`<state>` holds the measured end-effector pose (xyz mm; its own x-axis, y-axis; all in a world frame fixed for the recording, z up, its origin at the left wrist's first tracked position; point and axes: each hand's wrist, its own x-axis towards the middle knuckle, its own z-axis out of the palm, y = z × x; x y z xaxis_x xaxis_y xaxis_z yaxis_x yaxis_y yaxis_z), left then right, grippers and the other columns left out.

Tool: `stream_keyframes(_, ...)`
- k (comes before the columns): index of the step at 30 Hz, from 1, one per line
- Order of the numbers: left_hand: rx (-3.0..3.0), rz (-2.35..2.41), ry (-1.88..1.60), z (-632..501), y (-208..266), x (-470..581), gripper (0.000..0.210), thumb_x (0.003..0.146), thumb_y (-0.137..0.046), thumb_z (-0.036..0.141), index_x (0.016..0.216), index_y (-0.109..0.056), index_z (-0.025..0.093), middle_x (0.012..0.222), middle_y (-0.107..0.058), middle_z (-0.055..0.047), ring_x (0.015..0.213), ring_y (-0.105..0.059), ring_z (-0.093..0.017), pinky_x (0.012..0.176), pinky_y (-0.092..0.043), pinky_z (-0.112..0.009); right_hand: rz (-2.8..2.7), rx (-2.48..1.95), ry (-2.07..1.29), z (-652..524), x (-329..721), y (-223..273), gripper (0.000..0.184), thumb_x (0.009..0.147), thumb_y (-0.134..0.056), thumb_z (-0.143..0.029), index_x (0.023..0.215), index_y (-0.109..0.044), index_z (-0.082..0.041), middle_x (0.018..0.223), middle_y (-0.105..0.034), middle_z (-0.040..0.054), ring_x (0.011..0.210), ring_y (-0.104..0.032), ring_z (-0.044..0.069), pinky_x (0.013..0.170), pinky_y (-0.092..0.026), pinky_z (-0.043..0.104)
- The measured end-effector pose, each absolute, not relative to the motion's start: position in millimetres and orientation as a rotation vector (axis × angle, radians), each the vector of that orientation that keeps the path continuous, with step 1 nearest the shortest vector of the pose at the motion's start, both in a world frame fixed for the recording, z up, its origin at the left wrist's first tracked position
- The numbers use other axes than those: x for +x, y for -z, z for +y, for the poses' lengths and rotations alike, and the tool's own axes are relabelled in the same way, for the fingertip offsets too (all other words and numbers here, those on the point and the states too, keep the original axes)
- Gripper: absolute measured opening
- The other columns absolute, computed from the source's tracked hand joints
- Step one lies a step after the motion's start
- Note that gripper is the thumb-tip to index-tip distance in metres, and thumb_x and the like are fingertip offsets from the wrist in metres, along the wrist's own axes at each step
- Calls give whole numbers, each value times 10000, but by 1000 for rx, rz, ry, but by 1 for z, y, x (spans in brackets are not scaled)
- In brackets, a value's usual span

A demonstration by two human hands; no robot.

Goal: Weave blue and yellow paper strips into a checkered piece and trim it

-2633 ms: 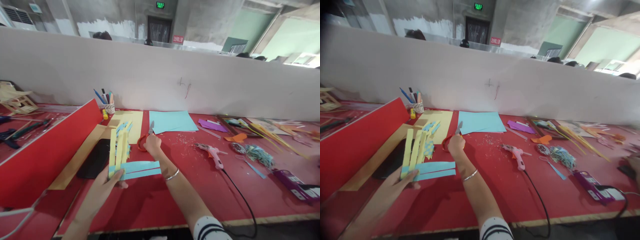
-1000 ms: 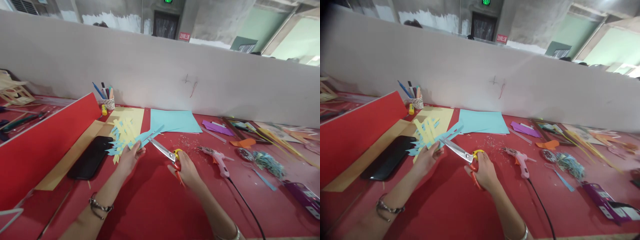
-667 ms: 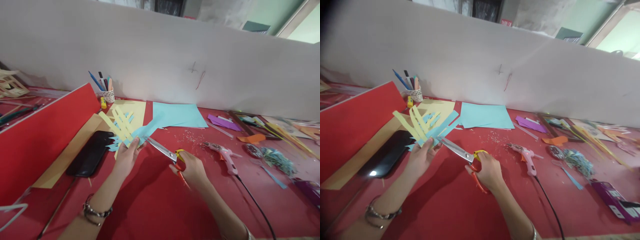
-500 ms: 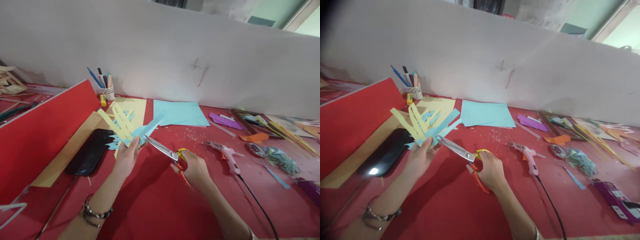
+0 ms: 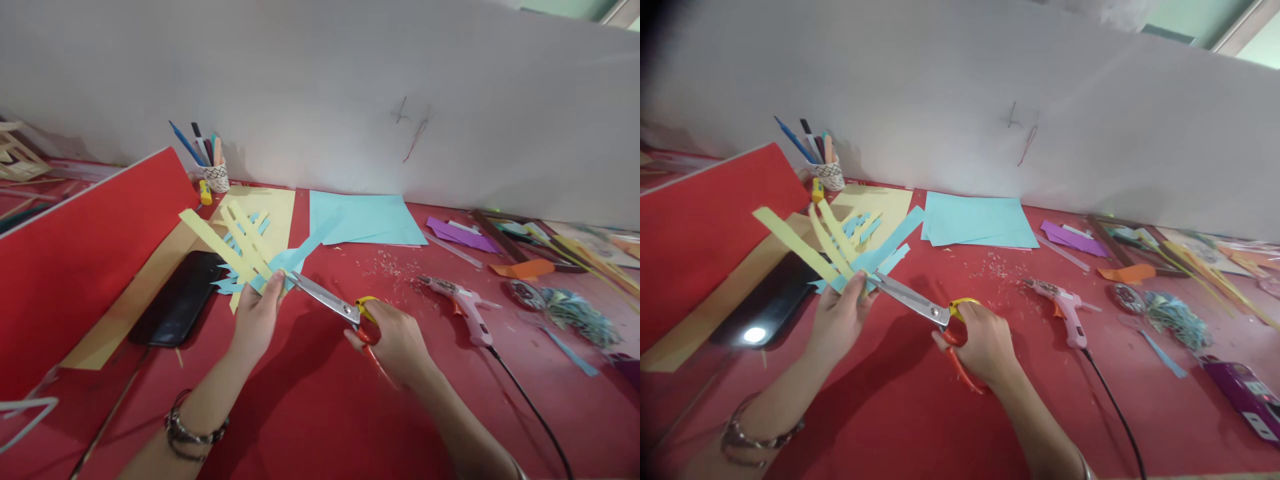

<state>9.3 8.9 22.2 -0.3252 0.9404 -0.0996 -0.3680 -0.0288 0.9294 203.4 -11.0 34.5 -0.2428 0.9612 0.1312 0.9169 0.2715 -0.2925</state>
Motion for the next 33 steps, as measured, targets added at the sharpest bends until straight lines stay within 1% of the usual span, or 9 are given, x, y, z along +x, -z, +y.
stream_keyframes(4, 774, 1148, -1586, 8, -20, 9, 276, 642, -658, 461, 754, -631, 210, 766, -648, 20, 861, -603, -153, 804, -489, -255, -2267, -1707, -207, -11, 203, -33, 127, 680, -556, -331, 713, -529, -211, 613, -567, -7, 522, -505, 128, 492, -314, 219)
stream_keyframes(6, 848, 1109, -1578, 9, -19, 10, 286, 667, -635, 483, 745, -640, 208, 761, -654, 12, 841, -607, -155, 845, -477, -279, -2271, -1704, -215, -11, 204, -33, 124, 686, -550, -330, 698, -521, -210, 606, -560, -11, 509, -493, 122, 489, -313, 215)
stream_keyframes(9, 917, 1080, -1581, 9, -18, 10, 299, 703, -610, 496, 741, -646, 201, 737, -656, -2, 808, -612, -159, 862, -471, -305, -2270, -1722, -246, -12, 203, -35, 131, 692, -542, -332, 681, -506, -206, 596, -549, -14, 504, -480, 118, 488, -308, 212)
stream_keyframes(14, 938, 1019, -1607, 8, -19, 9, 267, 703, -639, 478, 725, -632, 211, 633, -628, 17, 680, -611, -145, 774, -502, -304, -2242, -1752, -363, -14, 200, -38, 131, 682, -544, -316, 658, -476, -206, 593, -532, -24, 491, -446, 103, 481, -295, 202)
stream_keyframes(17, 938, 977, -1637, 9, -19, 9, 248, 702, -649, 467, 726, -630, 221, 632, -622, 27, 638, -595, -129, 739, -507, -296, -2232, -1780, -432, -16, 199, -40, 163, 666, -549, -324, 625, -443, -208, 568, -504, -34, 482, -414, 96, 471, -277, 197)
stream_keyframes(21, 924, 955, -1652, 11, -18, 11, 257, 686, -663, 470, 729, -637, 218, 649, -622, 20, 645, -589, -131, 690, -513, -287, -2232, -1790, -458, -17, 198, -40, 185, 656, -554, -322, 614, -416, -207, 557, -477, -42, 479, -384, 88, 467, -262, 192)
stream_keyframes(25, 906, 908, -1664, 11, -18, 12, 239, 672, -685, 453, 715, -648, 221, 653, -621, 31, 636, -579, -109, 649, -509, -251, -2222, -1796, -448, -18, 198, -41, 196, 650, -558, -315, 603, -401, -207, 550, -454, -49, 473, -364, 83, 460, -248, 192)
stream_keyframes(30, 872, 928, -1651, 10, -17, 13, 250, 676, -680, 459, 676, -639, 213, 600, -606, 29, 623, -576, -104, 502, -460, -190, -2201, -1788, -504, -18, 198, -41, 191, 665, -555, -332, 616, -420, -205, 553, -453, -52, 482, -364, 82, 468, -253, 191)
stream_keyframes(33, 852, 897, -1666, 11, -18, 15, 238, 661, -696, 448, 685, -642, 217, 621, -618, 27, 650, -587, -106, 513, -467, -186, -2199, -1774, -534, -19, 198, -41, 198, 669, -559, -340, 610, -428, -203, 551, -447, -53, 485, -363, 80, 469, -257, 189)
